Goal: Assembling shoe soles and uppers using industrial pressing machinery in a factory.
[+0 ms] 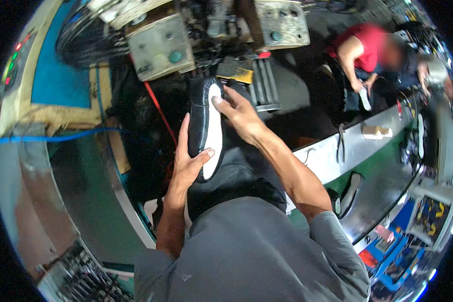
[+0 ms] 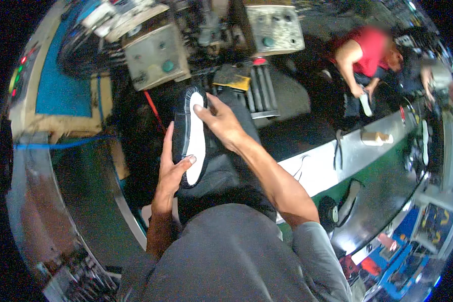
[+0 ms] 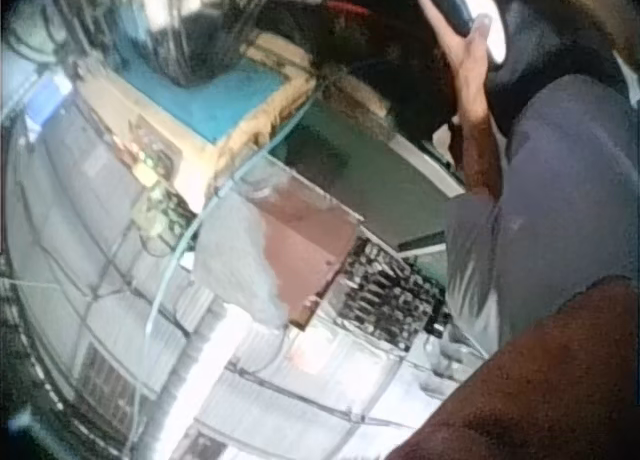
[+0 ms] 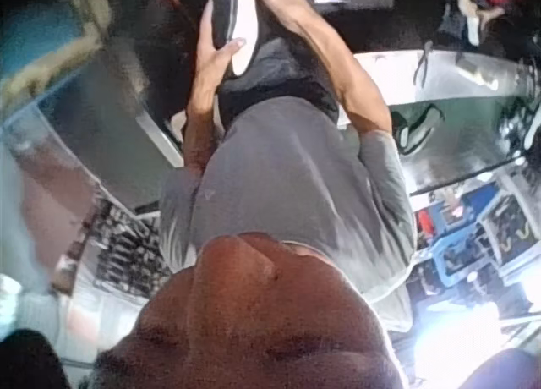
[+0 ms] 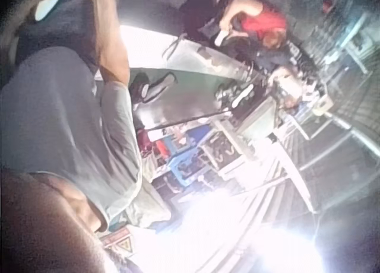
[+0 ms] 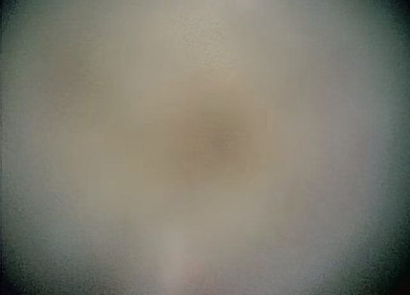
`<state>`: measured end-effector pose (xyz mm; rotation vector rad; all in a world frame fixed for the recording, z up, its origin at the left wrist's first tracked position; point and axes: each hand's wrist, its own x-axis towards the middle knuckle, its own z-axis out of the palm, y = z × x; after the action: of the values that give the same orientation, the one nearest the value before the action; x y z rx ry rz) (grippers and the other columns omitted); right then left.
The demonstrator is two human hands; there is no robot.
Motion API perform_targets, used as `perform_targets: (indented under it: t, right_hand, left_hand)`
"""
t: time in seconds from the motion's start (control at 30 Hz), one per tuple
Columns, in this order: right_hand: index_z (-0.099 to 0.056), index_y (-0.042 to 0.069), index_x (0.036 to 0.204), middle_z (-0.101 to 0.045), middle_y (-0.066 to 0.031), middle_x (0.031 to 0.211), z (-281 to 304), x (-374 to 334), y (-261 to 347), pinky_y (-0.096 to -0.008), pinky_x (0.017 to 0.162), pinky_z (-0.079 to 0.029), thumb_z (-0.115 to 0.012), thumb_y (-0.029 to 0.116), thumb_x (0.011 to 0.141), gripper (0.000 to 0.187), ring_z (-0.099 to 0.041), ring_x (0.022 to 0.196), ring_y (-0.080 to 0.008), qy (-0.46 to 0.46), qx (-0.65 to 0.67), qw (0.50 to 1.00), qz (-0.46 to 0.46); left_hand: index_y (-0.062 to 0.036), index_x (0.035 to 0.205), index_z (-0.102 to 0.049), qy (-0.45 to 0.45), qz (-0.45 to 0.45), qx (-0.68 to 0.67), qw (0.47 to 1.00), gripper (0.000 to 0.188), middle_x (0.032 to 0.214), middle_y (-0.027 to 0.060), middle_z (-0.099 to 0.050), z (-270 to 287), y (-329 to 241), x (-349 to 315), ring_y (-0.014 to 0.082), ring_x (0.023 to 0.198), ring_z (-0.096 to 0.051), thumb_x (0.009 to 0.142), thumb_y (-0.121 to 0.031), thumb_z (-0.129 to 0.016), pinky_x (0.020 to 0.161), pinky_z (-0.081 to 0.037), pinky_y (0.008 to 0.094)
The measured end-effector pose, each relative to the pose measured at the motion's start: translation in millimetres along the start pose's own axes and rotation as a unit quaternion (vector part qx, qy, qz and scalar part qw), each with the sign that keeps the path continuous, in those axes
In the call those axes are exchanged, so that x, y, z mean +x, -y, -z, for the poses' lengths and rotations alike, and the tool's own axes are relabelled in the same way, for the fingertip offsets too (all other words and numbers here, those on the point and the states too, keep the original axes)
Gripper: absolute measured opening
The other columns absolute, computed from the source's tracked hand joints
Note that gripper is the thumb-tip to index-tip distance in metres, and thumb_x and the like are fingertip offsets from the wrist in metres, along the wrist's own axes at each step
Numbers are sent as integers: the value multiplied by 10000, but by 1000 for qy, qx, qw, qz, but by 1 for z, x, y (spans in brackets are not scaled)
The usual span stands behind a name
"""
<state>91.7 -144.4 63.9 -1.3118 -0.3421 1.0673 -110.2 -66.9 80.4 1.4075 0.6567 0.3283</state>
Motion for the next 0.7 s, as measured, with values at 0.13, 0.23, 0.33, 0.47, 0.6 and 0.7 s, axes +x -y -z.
perform_targets:
  t: [0.13,0.23,0.33,0.47,0.6,0.7]
  right_hand:
    - [-455,11,1635,-600,-202,1562,13,-30,-24,-406,1072,-578,-660,362,1121,655,-719,1253,-287,31,14,996,-87]
    - [-506,-28,1580,-641,-209,1510,43,-61,-47,-415,1055,-598,-660,335,1123,603,-737,1226,-312,1,17,992,-129]
    - [-544,-35,1535,-668,-217,1466,57,-77,-68,-428,1057,-597,-672,287,1116,544,-741,1215,-324,-16,3,988,-153]
    - [-580,-54,1490,-679,-220,1448,75,-105,-72,-444,1074,-593,-672,247,1113,491,-734,1233,-329,-57,-9,989,-134]
    - [-588,-63,1491,-705,-199,1432,102,-139,-77,-429,1080,-597,-660,234,1121,480,-735,1241,-311,-99,-48,991,-78]
    - [-624,-45,1452,-737,-172,1353,126,-157,-98,-390,1017,-614,-669,270,1119,461,-753,1156,-248,-144,-7,987,-72]
  left_hand:
    - [-128,1746,-295,-130,63,-190,971,899,1661,167,-476,41,39,-41,320,1475,-516,939,-57,-687,1225,-433,446]
    - [-119,1742,-302,-280,204,-169,923,948,1688,174,-448,130,85,-69,329,1501,-489,917,-181,-765,1232,-417,490]
    - [-76,1714,-342,-485,88,68,868,965,1629,213,-521,272,144,-102,399,1405,-588,885,-197,-820,1160,-495,481]
    - [-23,1606,-513,-475,-16,396,786,782,1471,264,-663,386,132,-59,409,1329,-659,871,-83,-771,1134,-507,449]
    - [-6,1435,-644,-328,-94,365,866,457,1385,152,-710,381,145,25,277,1254,-669,1002,-99,-759,1081,-554,425]
    - [47,1522,-552,-145,-83,-80,983,455,1443,229,-666,338,146,53,321,1308,-670,1125,-175,-546,1102,-581,422]
